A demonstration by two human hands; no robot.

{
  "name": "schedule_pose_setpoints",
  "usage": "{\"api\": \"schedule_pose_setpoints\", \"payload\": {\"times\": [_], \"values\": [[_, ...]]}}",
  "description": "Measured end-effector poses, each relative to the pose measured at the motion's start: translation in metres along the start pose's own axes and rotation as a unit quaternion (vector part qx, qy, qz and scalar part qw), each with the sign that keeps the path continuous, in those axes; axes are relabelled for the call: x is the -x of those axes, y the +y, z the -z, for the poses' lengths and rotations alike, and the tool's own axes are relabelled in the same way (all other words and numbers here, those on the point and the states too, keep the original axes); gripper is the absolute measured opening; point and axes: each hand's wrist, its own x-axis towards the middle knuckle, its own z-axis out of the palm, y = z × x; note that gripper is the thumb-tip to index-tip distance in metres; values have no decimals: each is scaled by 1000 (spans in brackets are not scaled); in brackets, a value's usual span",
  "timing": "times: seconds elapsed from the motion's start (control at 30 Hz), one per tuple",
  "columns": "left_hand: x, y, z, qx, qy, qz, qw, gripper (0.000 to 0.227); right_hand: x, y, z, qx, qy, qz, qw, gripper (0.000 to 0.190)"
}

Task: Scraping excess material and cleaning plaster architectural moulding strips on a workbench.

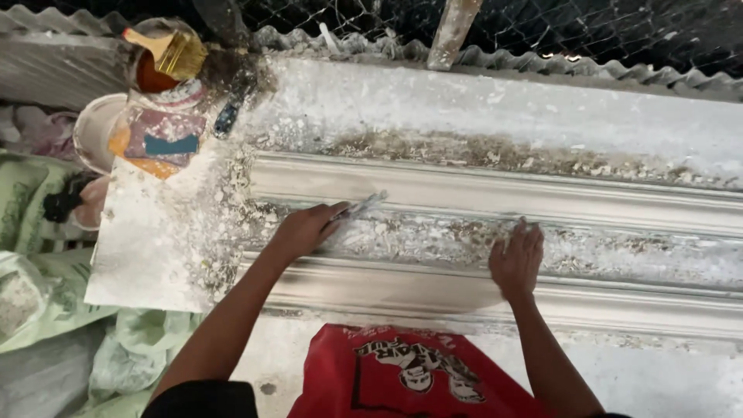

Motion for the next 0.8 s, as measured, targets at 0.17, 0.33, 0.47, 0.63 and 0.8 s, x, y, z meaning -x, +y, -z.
{"api": "schedule_pose_setpoints", "payload": {"times": [0.17,0.33,0.47,0.63,0.8], "values": [[1,-22,14,-43,-28,-13,999,38,-6,-12,14,-4,-61,-43,997,65],[-4,-33,-3,-84,-21,-5,996,42,-1,-9,3,14,-54,-41,998,70],[-3,-54,1,-55,-8,-2,998,39,-6,-12,1,13,-61,-51,997,71],[-12,-32,4,-65,-39,-27,997,38,-8,-18,4,24,-92,-79,992,72],[-34,-28,-46,-78,-1,-41,996,36,-5,-14,0,34,-66,-67,995,70]]}}
